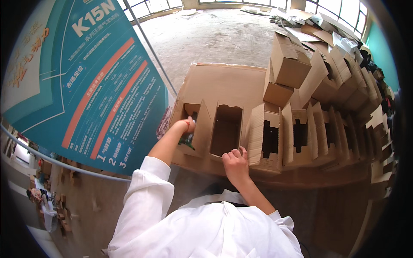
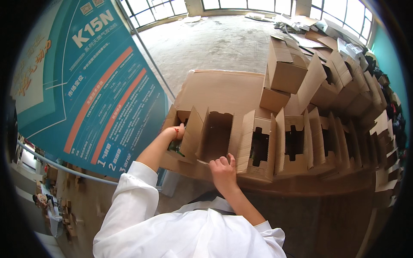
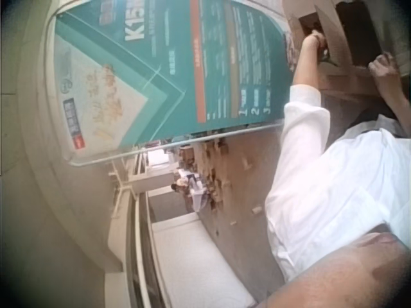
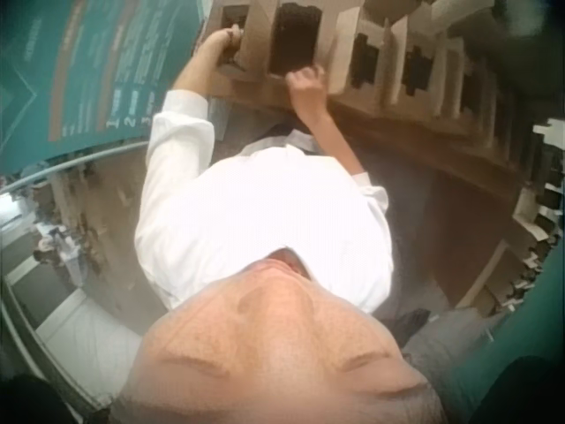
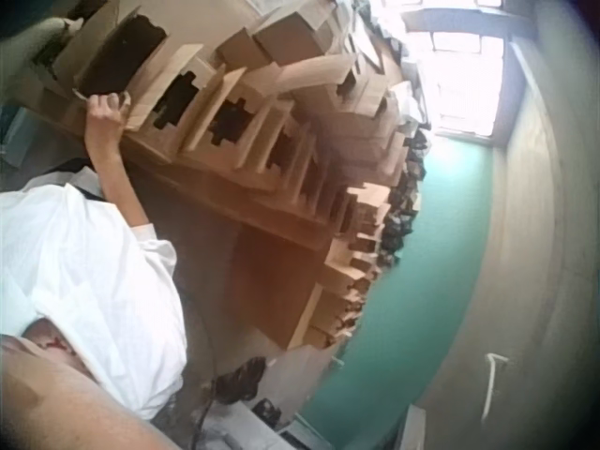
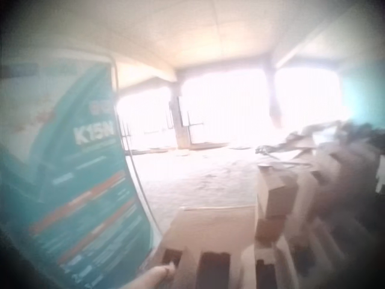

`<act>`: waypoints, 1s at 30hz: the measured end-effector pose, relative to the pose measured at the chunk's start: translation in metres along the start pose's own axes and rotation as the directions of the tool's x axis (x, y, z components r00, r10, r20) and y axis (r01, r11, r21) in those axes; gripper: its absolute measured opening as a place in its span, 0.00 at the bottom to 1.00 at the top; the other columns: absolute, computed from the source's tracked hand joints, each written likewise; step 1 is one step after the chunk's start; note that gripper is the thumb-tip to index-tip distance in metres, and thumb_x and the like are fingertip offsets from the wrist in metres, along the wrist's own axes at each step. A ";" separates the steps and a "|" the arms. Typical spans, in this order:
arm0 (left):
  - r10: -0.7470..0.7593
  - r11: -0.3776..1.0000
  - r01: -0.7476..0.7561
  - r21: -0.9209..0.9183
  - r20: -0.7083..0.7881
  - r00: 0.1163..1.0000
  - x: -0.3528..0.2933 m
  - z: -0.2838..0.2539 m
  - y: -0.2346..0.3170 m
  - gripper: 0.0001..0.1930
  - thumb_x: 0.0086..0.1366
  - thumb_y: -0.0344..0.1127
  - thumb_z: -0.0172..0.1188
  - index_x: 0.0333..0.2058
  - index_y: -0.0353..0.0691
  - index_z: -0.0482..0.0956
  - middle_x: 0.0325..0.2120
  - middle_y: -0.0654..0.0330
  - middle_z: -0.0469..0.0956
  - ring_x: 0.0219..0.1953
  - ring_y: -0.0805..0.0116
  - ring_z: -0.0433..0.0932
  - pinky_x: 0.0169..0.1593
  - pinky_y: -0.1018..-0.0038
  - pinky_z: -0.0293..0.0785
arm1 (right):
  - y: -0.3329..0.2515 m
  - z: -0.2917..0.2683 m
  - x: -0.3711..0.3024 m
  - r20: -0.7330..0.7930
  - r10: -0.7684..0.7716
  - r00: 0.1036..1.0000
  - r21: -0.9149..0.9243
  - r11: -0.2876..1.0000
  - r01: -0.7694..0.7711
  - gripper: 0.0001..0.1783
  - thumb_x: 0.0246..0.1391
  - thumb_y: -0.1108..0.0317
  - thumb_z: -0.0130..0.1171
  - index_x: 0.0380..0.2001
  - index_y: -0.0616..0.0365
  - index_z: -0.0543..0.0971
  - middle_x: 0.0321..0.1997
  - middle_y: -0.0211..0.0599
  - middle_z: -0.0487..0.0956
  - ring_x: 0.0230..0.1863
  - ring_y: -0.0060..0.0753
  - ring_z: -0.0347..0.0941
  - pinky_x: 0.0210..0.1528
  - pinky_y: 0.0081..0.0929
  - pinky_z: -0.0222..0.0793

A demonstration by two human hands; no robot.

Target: The person folds cardboard dividers and places them into larger cardboard boxes, then inserts plastic bottles into the compartments by hand.

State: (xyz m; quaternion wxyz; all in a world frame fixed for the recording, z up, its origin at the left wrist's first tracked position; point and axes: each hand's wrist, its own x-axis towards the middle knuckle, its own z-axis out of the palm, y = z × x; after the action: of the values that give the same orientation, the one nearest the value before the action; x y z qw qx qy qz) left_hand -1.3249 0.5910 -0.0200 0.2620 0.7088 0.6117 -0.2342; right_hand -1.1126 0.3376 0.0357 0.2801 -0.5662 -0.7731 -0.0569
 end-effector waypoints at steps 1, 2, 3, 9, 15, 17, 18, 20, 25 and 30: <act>0.070 0.994 -0.072 0.085 0.024 0.997 0.030 0.020 -0.017 0.32 0.61 0.49 0.56 0.58 0.34 0.67 0.57 0.49 0.70 0.56 0.49 0.72 0.55 0.57 0.70 | -0.001 -0.001 0.001 0.001 -0.006 1.000 0.005 1.000 0.006 0.04 0.46 0.71 0.59 0.23 0.52 0.74 0.25 0.30 0.74 0.40 0.33 0.72 0.60 0.48 0.60; 0.140 0.972 -0.147 0.183 0.051 0.989 0.058 0.043 -0.041 0.30 0.61 0.47 0.55 0.59 0.36 0.66 0.58 0.50 0.69 0.57 0.49 0.71 0.56 0.57 0.69 | -0.005 -0.003 0.002 -0.005 -0.022 1.000 0.020 1.000 0.022 0.04 0.45 0.71 0.59 0.24 0.52 0.74 0.25 0.30 0.74 0.40 0.32 0.72 0.60 0.48 0.60; 0.179 0.949 -0.189 0.251 0.061 0.982 0.078 0.064 -0.064 0.28 0.62 0.45 0.54 0.59 0.38 0.66 0.58 0.51 0.68 0.58 0.50 0.70 0.57 0.56 0.68 | -0.009 -0.003 0.003 -0.009 -0.043 0.999 0.041 0.998 0.044 0.03 0.45 0.71 0.59 0.24 0.52 0.74 0.25 0.30 0.74 0.40 0.32 0.72 0.60 0.48 0.60; 0.177 0.984 -0.170 0.051 -0.186 0.967 -0.023 -0.006 0.010 0.16 0.60 0.34 0.52 0.45 0.34 0.77 0.47 0.43 0.77 0.53 0.49 0.75 0.55 0.61 0.72 | -0.001 -0.001 0.001 0.041 0.000 0.999 0.000 1.000 0.000 0.06 0.45 0.71 0.61 0.28 0.53 0.76 0.28 0.29 0.75 0.43 0.32 0.72 0.62 0.48 0.59; 0.143 0.749 -0.566 -0.345 -0.750 0.646 -0.159 -0.024 0.017 0.13 0.66 0.35 0.51 0.42 0.35 0.78 0.38 0.49 0.80 0.41 0.56 0.80 0.44 0.67 0.75 | -0.011 -0.003 0.007 -0.087 0.062 0.994 0.074 0.996 -0.055 0.22 0.44 0.69 0.65 0.46 0.54 0.77 0.49 0.35 0.75 0.56 0.36 0.68 0.66 0.50 0.53; 0.075 0.614 -0.673 -0.413 -0.818 0.570 -0.190 -0.006 0.025 0.09 0.65 0.32 0.53 0.40 0.36 0.79 0.34 0.51 0.80 0.36 0.59 0.80 0.39 0.71 0.76 | -0.013 -0.011 0.009 -0.089 0.095 0.991 0.122 0.989 -0.084 0.25 0.44 0.69 0.65 0.50 0.54 0.75 0.55 0.38 0.72 0.60 0.39 0.65 0.67 0.50 0.52; 0.048 0.568 -0.728 -0.384 -0.867 0.495 -0.200 0.008 0.030 0.07 0.64 0.28 0.55 0.40 0.36 0.79 0.33 0.52 0.79 0.33 0.62 0.80 0.36 0.74 0.76 | -0.013 -0.016 0.009 -0.105 0.097 0.990 0.147 0.986 -0.081 0.25 0.44 0.70 0.65 0.50 0.55 0.75 0.56 0.39 0.72 0.61 0.41 0.64 0.67 0.49 0.52; 0.111 0.587 -0.760 -0.280 -0.902 0.418 -0.223 0.025 0.046 0.07 0.63 0.27 0.56 0.40 0.37 0.79 0.32 0.53 0.79 0.33 0.61 0.80 0.36 0.73 0.76 | -0.013 -0.029 0.011 -0.129 0.101 0.986 0.191 0.979 -0.076 0.25 0.45 0.70 0.64 0.50 0.55 0.75 0.57 0.41 0.71 0.63 0.44 0.63 0.68 0.49 0.51; 0.243 0.603 -0.790 -0.108 -0.919 0.310 -0.239 0.055 0.087 0.10 0.57 0.25 0.60 0.40 0.40 0.79 0.38 0.56 0.78 0.37 0.59 0.78 0.42 0.69 0.74 | 0.009 -0.069 0.006 -0.282 0.201 0.938 0.131 0.977 -0.170 0.21 0.52 0.73 0.58 0.51 0.59 0.73 0.56 0.46 0.72 0.57 0.49 0.68 0.59 0.45 0.63; 0.401 0.572 -0.818 0.055 -0.889 0.220 -0.242 0.062 0.116 0.13 0.56 0.24 0.60 0.41 0.41 0.80 0.41 0.58 0.78 0.46 0.58 0.75 0.53 0.65 0.68 | 0.051 -0.091 -0.016 -0.175 0.323 0.930 -0.015 0.944 -0.330 0.15 0.53 0.73 0.56 0.45 0.61 0.76 0.45 0.41 0.78 0.52 0.42 0.71 0.62 0.43 0.61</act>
State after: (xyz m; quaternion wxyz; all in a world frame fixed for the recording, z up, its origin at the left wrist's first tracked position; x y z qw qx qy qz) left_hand -1.2448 0.3564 0.1008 0.1580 0.8333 0.3457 0.4015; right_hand -1.0293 0.3050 0.0918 0.3382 -0.6859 -0.6400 -0.0746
